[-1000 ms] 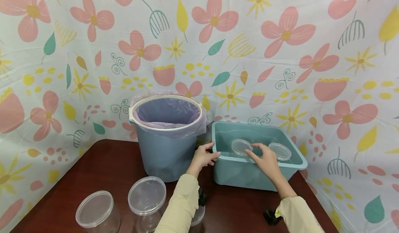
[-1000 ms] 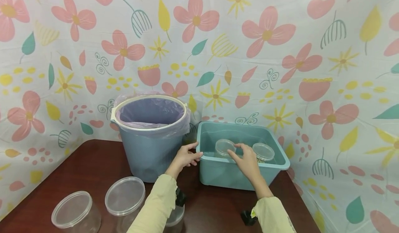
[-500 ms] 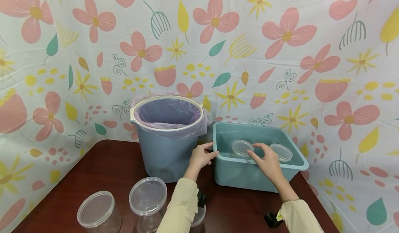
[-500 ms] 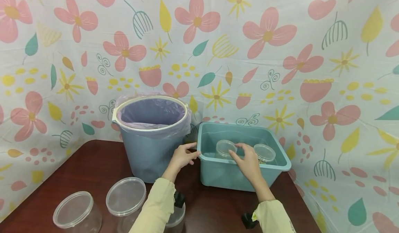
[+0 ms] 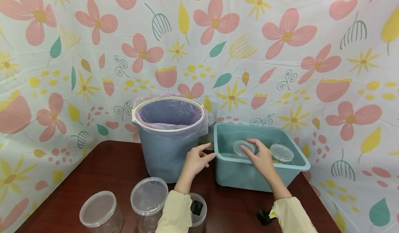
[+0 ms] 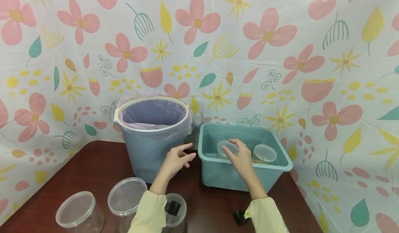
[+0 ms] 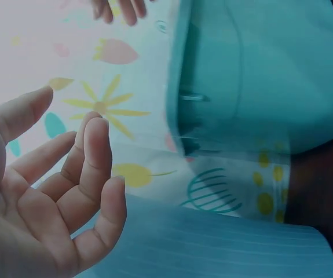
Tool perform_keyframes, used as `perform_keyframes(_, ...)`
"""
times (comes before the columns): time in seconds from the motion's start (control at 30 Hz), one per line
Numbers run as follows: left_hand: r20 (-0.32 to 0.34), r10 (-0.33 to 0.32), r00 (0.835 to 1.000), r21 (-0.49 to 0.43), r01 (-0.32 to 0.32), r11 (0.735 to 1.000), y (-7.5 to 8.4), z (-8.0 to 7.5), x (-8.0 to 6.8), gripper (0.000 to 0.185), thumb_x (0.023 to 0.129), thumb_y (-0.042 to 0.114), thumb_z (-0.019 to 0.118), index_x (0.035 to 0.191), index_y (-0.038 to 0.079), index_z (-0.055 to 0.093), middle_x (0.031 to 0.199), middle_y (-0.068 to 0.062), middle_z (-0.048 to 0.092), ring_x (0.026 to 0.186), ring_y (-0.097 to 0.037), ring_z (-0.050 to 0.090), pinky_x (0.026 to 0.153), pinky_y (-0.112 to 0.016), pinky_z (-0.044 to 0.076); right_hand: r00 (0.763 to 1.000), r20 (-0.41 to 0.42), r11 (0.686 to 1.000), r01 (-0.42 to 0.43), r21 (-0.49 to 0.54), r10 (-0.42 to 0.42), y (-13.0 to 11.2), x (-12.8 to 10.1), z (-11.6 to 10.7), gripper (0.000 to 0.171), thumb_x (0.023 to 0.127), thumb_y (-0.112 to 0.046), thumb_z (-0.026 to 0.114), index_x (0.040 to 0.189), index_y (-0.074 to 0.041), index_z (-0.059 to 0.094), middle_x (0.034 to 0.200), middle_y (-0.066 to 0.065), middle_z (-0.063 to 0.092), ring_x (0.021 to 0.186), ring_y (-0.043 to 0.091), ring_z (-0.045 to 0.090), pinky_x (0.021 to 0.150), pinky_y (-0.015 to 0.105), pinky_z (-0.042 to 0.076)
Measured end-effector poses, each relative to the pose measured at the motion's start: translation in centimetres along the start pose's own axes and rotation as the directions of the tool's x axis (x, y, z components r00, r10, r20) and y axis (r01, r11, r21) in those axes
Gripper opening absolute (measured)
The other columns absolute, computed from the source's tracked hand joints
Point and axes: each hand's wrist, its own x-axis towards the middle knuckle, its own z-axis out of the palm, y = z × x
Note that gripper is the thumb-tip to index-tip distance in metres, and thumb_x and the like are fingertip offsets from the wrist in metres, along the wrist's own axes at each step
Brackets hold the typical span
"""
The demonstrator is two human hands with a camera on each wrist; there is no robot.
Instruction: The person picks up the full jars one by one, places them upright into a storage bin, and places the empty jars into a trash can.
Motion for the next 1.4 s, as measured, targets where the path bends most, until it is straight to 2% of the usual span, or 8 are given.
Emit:
perform_keyframes(0.03,0.002,0.011,1.000,-0.003,-0.011,1.000,0.1,-0.2,-0.3,0.045,0.083,0.025,0.064,0.125,0.013,0.054,0.070,-0.001,0.061,0.054,-0.014,0.056,0.054,-0.029,0.043,1.000,0.005,1.000,-0.013,0.019,0.013,-0.1,0.1,0.2,0.033,0.081,-0.019,0.067,0.108,0.000,0.059,0.106,0.017,0.060,0.059,0.017,0.050,0.071,0.036,0.042)
perform_keyframes(0.17,0.007,0.048,0.999,-0.019,-0.048,0.999,0.6,-0.8,-1.3,0.045,0.084,0.025,0.063,0.126,0.013,0.053,0.072,-0.001,0.062,0.056,-0.015,0.057,0.059,-0.031,0.045,0.999,0.027,0.992,-0.048,0.120,0.045,-0.7,0.6,1.2,0.033,0.083,-0.017,0.065,0.108,0.001,0.057,0.108,0.019,0.059,0.104,0.030,0.051,0.090,0.042,0.036)
perform_keyframes(0.23,0.005,0.063,0.998,-0.026,-0.063,0.998,0.7,-1.1,-1.8,0.045,0.084,0.024,0.063,0.126,0.012,0.053,0.073,-0.003,0.062,0.057,-0.016,0.058,0.060,-0.031,0.045,0.998,0.034,0.987,-0.059,0.150,0.054,-1.1,0.9,1.7,0.033,0.083,-0.018,0.065,0.109,0.001,0.057,0.107,0.018,0.059,0.105,0.029,0.051,0.091,0.042,0.036)
perform_keyframes(0.43,-0.001,0.097,0.995,-0.040,-0.097,0.994,1.1,-2.1,-3.2,0.047,0.084,0.025,0.063,0.127,0.010,0.052,0.076,-0.004,0.063,0.058,-0.016,0.058,0.062,-0.031,0.047,0.994,0.077,0.956,-0.094,0.279,0.076,-2.4,1.7,3.0,0.035,0.085,-0.018,0.062,0.113,0.002,0.055,0.105,0.021,0.060,0.103,0.031,0.053,0.090,0.045,0.038)
perform_keyframes(0.7,-0.033,0.175,0.984,-0.052,-0.176,0.983,1.2,-3.6,-5.3,0.046,0.085,0.022,0.063,0.127,0.006,0.051,0.076,-0.006,0.064,0.059,-0.019,0.058,0.059,-0.029,0.044,0.973,0.161,0.870,-0.222,0.440,0.166,-3.8,2.6,5.4,0.035,0.087,-0.019,0.060,0.116,-0.001,0.053,0.102,0.022,0.060,0.093,0.028,0.057,0.079,0.033,0.045)
perform_keyframes(0.8,-0.056,0.177,0.983,-0.069,-0.181,0.981,1.2,-4.0,-6.2,0.045,0.084,0.020,0.064,0.125,0.005,0.053,0.073,-0.005,0.063,0.058,-0.019,0.058,0.057,-0.026,0.042,0.963,0.187,0.832,-0.261,0.490,0.192,-4.0,3.0,6.5,0.035,0.088,-0.018,0.058,0.117,0.000,0.051,0.101,0.025,0.059,0.090,0.030,0.058,0.077,0.038,0.046)
perform_keyframes(1.2,-0.158,0.194,0.968,0.013,-0.194,0.981,0.6,-5.2,-9.2,0.041,0.082,0.019,0.066,0.121,0.008,0.057,0.071,0.002,0.060,0.057,-0.007,0.051,0.054,-0.023,0.043,0.939,0.217,0.750,-0.343,0.565,0.266,-5.9,5.2,8.6,0.041,0.089,-0.028,0.056,0.123,-0.005,0.047,0.091,0.018,0.063,0.083,0.034,0.060,0.071,0.044,0.048)
perform_keyframes(1.4,-0.187,0.169,0.968,-0.060,-0.183,0.981,0.3,-5.8,-10.5,0.040,0.081,0.014,0.067,0.120,0.010,0.058,0.070,0.002,0.060,0.058,-0.011,0.054,0.054,-0.023,0.043,0.937,0.233,0.742,-0.349,0.573,0.260,-7.6,6.1,9.5,0.042,0.090,-0.024,0.055,0.127,-0.006,0.045,0.089,0.022,0.061,0.078,0.033,0.061,0.070,0.043,0.049)
